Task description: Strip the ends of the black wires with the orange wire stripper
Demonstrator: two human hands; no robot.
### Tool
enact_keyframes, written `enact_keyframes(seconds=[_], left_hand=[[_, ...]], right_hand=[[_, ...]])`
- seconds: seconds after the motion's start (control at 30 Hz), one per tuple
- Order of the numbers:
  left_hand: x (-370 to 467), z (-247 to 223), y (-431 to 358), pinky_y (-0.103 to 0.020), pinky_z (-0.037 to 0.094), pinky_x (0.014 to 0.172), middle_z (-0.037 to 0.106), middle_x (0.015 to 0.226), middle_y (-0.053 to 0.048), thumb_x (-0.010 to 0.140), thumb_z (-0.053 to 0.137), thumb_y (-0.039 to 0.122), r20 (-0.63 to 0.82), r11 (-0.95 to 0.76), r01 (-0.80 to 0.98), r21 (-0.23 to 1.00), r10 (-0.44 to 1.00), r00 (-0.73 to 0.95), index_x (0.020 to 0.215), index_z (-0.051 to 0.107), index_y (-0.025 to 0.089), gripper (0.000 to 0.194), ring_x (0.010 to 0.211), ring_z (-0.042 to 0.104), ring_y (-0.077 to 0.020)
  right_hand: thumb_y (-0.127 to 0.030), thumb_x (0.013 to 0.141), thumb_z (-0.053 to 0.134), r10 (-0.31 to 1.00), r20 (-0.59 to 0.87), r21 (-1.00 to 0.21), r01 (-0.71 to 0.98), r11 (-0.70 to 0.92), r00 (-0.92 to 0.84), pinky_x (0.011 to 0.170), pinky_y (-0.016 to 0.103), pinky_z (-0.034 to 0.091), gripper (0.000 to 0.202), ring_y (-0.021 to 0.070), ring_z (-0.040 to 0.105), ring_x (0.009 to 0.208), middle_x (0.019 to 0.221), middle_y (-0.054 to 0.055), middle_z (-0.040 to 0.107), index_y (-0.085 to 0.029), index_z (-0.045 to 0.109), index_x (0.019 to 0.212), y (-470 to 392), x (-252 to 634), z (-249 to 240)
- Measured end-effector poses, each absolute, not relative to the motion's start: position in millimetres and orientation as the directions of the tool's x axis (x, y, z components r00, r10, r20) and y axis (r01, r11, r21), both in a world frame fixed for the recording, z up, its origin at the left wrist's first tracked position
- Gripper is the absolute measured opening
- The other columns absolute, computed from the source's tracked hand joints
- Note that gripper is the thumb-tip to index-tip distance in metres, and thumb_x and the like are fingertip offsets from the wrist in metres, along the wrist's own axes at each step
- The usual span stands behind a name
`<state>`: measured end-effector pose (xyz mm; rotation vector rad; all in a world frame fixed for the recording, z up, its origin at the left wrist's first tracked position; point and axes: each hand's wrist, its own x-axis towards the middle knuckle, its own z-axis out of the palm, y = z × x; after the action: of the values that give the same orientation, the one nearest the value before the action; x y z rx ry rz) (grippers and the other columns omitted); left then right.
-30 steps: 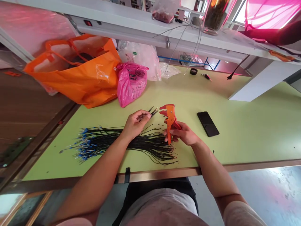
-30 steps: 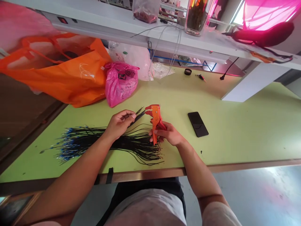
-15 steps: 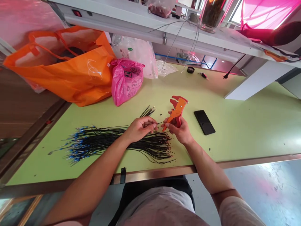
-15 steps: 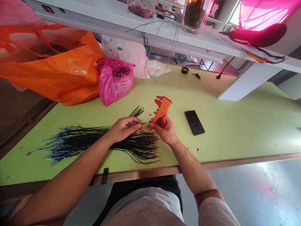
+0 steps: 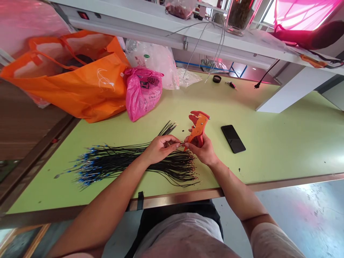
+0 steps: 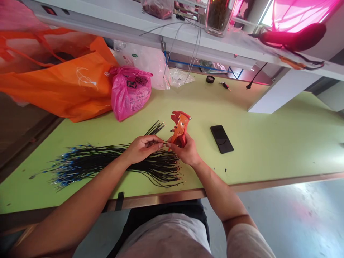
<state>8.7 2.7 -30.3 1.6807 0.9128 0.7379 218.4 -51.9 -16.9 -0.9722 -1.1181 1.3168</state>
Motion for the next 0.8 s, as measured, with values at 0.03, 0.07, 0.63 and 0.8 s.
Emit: enact_keyframes(seconds=[0.03,0.07,0.63,0.8], left_hand=[[9,-30,2,-0.023,0.033,0.048,0.066,0.068,-0.001,0.085,0.074,0.054,0.038,-0.175,0.214,0.961,0.851,0.524,0.093,0.077,0.018,0.038,0.05,0.046,-0.0099],[9,-30,2,-0.023,0.032,0.048,0.065,0.068,-0.001,0.085,0.074,0.054,0.04,-0.179,0.215,0.96,0.848,0.528,0.093,0.077,0.018,0.037,0.05,0.045,-0.0097],[10,-37,6,-0.029,0.059,0.071,0.069,0.122,-0.012,0.092,0.068,0.039,0.398,-0.48,0.341,0.808,0.872,0.286,0.117,0.072,0.021,0.031,0.096,0.069,-0.0195],[6,-32,1,-0.038,0.06,0.097,0.07,0.125,-0.011,0.1,0.056,0.029,0.482,-0.662,0.352,0.662,0.736,0.476,0.106,0.076,0.022,0.022,0.112,0.071,-0.0222]], right_hand=[[-0.037,0.077,0.09,0.996,0.062,-0.974,-0.221,0.048,-0.058,0.071,0.032,0.057,0.061,0.0188,0.07,0.082,0.094,0.002,0.071,-0.024,0.054,0.125,-52,218,-17],[-0.037,0.078,0.089,0.997,0.064,-0.974,-0.221,0.051,-0.052,0.07,0.032,0.057,0.06,0.018,0.07,0.08,0.094,0.002,0.071,-0.024,0.055,0.125,-52,218,-18],[-0.039,0.08,0.088,0.998,0.06,-0.973,-0.223,0.053,-0.026,0.081,0.036,0.06,0.056,0.0198,0.075,0.083,0.092,0.002,0.072,-0.021,0.055,0.122,-51,218,-21],[-0.04,0.08,0.087,0.999,0.053,-0.977,-0.206,0.052,0.005,0.074,0.034,0.059,0.059,0.0203,0.075,0.083,0.093,0.002,0.072,-0.021,0.054,0.125,-49,219,-24]])
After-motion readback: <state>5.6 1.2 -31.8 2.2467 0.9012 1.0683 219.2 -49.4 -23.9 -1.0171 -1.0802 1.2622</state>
